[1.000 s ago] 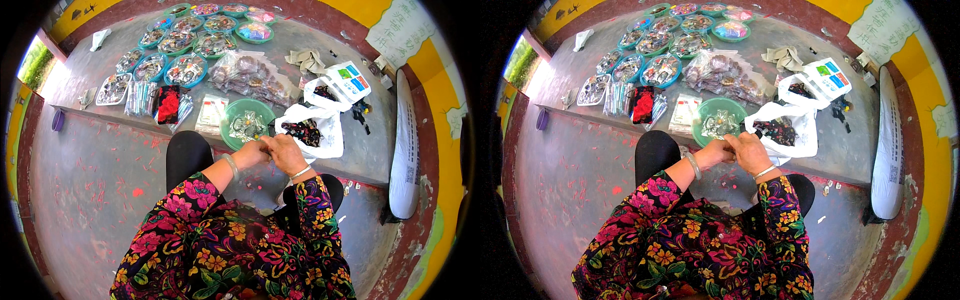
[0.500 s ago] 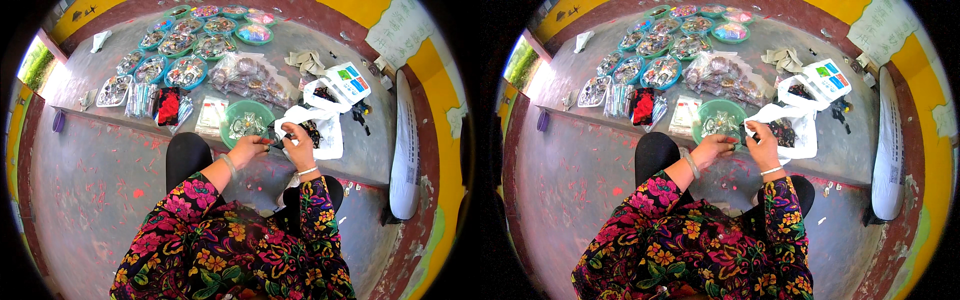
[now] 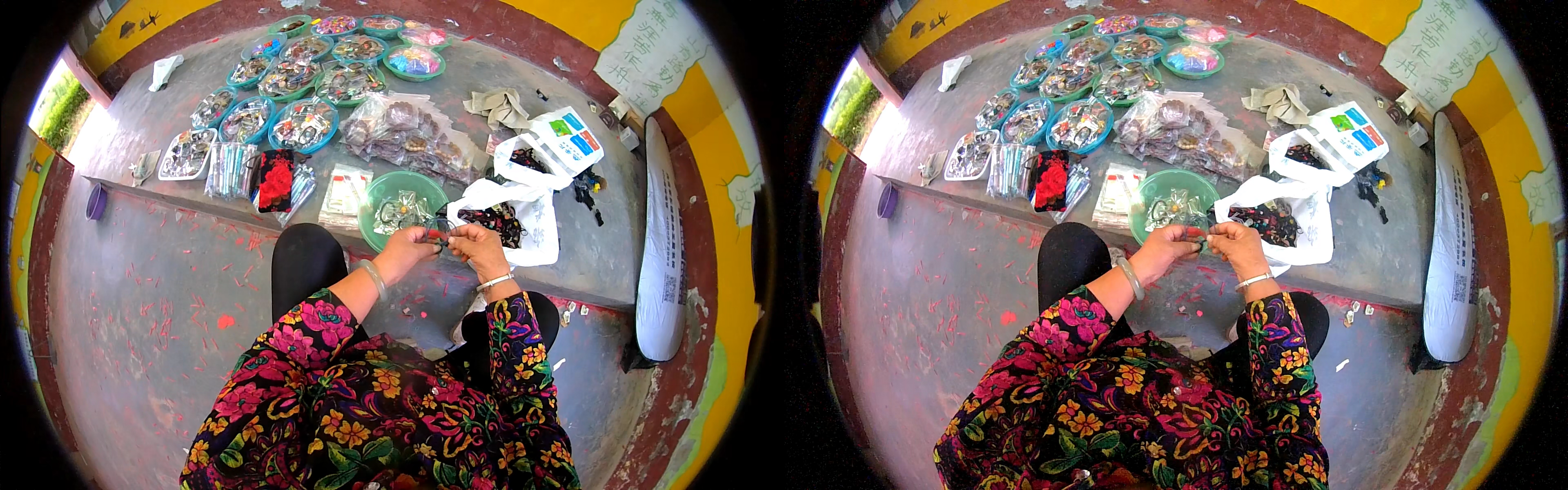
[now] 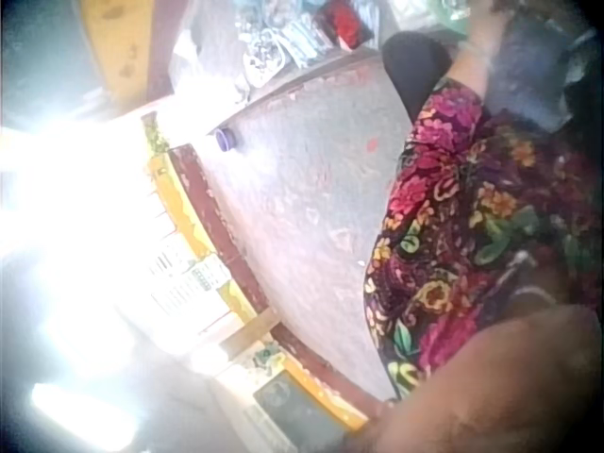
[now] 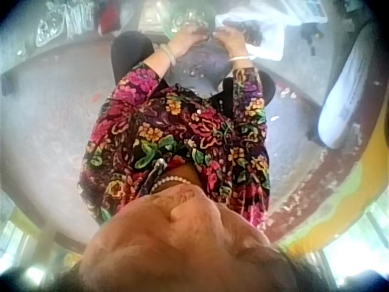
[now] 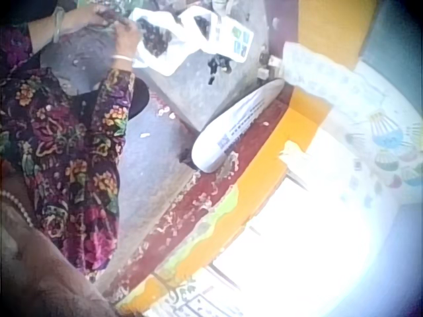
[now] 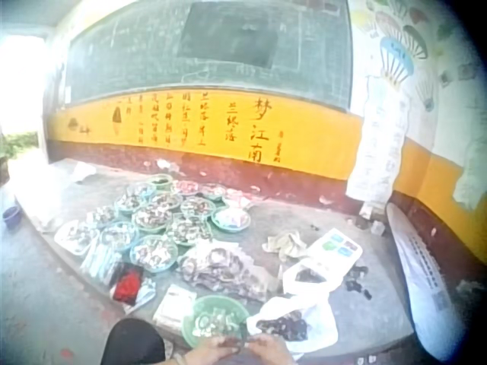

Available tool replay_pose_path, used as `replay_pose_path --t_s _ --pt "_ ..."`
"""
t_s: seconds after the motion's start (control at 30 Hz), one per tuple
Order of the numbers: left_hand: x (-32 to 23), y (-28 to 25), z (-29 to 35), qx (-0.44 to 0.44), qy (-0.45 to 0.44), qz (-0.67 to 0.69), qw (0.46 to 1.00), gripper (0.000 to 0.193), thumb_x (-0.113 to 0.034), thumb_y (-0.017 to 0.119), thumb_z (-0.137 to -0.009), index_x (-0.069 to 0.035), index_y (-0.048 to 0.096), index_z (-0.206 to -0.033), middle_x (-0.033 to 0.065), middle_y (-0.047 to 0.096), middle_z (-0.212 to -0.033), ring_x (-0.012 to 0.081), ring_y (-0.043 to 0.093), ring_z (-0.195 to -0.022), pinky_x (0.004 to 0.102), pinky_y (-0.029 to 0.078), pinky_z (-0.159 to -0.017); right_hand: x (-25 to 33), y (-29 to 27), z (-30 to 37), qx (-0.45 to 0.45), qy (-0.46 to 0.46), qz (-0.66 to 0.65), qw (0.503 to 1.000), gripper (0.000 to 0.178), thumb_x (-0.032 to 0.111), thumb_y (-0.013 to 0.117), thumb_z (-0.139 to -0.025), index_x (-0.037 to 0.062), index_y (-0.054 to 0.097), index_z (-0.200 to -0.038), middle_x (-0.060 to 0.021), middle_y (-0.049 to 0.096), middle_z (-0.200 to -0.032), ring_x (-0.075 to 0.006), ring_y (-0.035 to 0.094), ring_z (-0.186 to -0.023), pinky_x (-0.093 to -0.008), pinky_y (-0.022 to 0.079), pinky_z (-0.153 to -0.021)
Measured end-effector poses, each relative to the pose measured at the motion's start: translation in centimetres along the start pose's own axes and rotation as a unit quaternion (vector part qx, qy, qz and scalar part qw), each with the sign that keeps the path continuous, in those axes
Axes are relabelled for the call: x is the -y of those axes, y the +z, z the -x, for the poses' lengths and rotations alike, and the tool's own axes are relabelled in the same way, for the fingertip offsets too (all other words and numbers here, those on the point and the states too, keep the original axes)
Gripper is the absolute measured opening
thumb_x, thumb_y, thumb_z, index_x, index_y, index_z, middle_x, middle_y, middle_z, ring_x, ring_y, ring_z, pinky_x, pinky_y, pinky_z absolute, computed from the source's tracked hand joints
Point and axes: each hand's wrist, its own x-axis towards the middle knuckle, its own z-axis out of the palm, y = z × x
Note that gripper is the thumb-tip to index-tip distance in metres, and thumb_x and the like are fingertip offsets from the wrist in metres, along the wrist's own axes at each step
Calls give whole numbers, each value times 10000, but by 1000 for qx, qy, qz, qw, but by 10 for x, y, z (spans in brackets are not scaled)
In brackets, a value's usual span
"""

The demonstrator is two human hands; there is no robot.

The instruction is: The person sits on the floor and repeatedly picks up small hair accessories from a white bag, places them into clear plastic bags, and sets the filled bags into a green bowl. The workspace includes various packaged items and a digital scale.

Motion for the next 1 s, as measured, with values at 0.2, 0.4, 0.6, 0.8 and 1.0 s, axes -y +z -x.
replay_pose_path --t_s 0.2,0.4,0.6,0.8,1.0 --pt "11 -3 -6 -9 34 -119 992 287 -11 600 -770 12 556 -1053 42 597 -918 97 563 -804 226 472 -713 -5 6 -1 -2 -93 129 987 127 88 645 -708 0 634 -799 -30 616 -685 -93 551 -555 -222 418 -492" --pt "12 -3 -4 -25 56 -245 968 281 -23 636 -739 4 582 -1013 42 615 -861 92 555 -763 235 461 -667 9 11 8 -53 -278 361 889 111 118 670 -634 68 662 -733 -115 592 -985 -266 533 -914 -354 422 -763" --pt "5 -1 -1 -30 49 -288 956 291 -40 641 -741 -11 593 -1027 41 620 -868 87 561 -749 232 466 -666 -1 9 5 -73 -295 403 863 126 142 696 -635 75 678 -741 -144 477 -1225 -331 359 -1203 -372 309 -978" --pt "-2 2 4 -8 25 -231 972 295 -49 625 -768 -22 577 -1058 36 610 -895 90 572 -771 233 489 -667 -9 -1 -1 -11 -226 377 898 165 213 689 -649 102 691 -771 -150 479 -1222 -355 354 -1200 -379 315 -979" --pt "-8 11 11 2 -54 -116 992 313 -49 584 -805 -18 512 -1108 38 580 -945 125 590 -825 244 520 -653 -8 -1 -1 58 -210 377 900 220 276 672 -689 90 682 -807 -176 446 -1255 -381 303 -1232 -397 286 -1001"
